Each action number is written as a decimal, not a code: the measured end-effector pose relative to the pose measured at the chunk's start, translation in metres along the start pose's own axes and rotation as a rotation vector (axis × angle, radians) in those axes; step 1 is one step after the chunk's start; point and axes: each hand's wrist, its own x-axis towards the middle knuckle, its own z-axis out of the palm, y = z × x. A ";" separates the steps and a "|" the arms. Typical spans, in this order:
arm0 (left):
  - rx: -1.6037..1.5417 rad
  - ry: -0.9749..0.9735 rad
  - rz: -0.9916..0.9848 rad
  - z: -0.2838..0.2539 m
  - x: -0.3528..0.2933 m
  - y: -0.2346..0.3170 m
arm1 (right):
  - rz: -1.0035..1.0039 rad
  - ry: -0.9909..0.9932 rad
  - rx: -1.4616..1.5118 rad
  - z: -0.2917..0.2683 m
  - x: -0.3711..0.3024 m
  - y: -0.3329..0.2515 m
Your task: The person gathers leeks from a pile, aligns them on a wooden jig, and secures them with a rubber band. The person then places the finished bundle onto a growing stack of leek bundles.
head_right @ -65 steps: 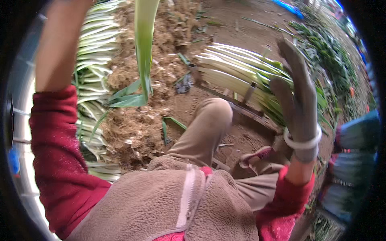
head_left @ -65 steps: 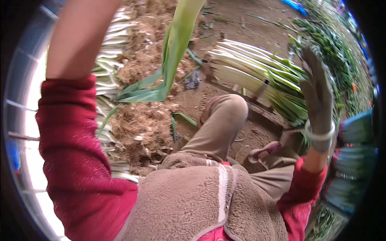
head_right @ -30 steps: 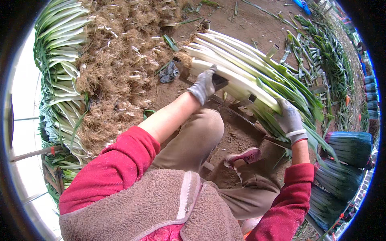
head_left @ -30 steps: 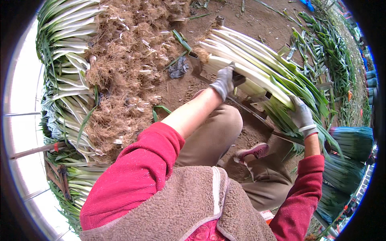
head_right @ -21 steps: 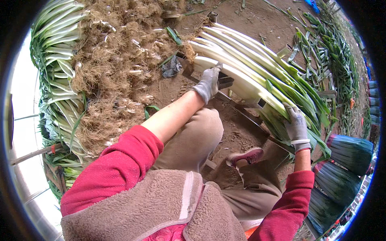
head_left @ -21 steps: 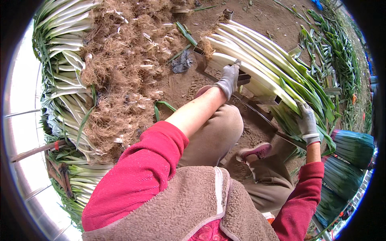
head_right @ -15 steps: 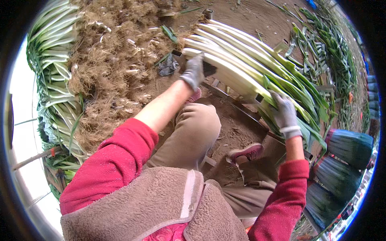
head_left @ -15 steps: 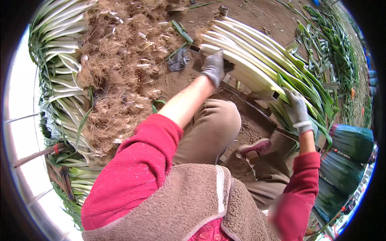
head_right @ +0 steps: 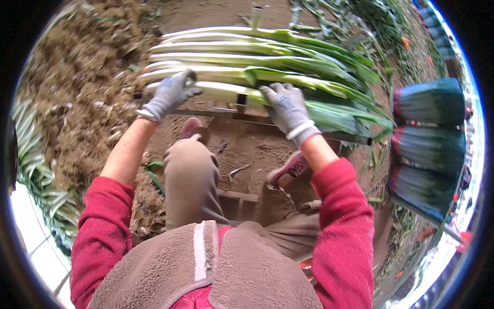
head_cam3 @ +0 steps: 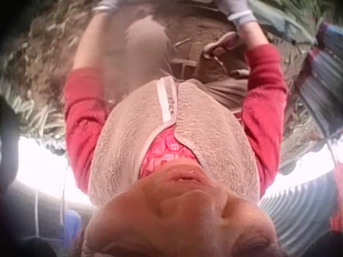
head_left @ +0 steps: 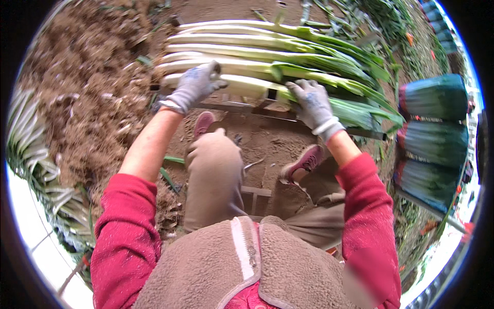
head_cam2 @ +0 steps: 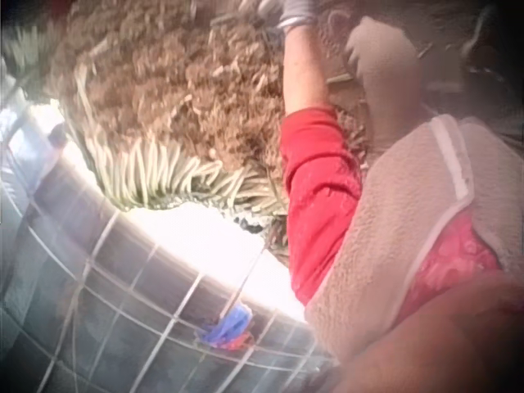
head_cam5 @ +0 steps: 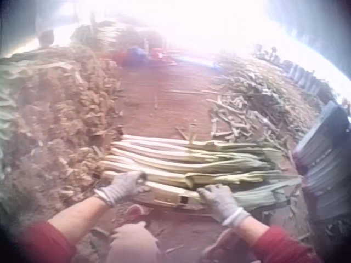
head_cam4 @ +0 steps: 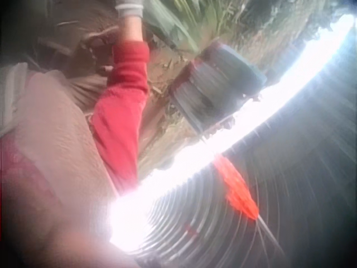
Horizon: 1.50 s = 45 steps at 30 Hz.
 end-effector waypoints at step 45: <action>-0.576 0.139 -0.182 0.031 -0.074 0.041 | 0.261 -0.050 -0.315 0.063 0.004 -0.002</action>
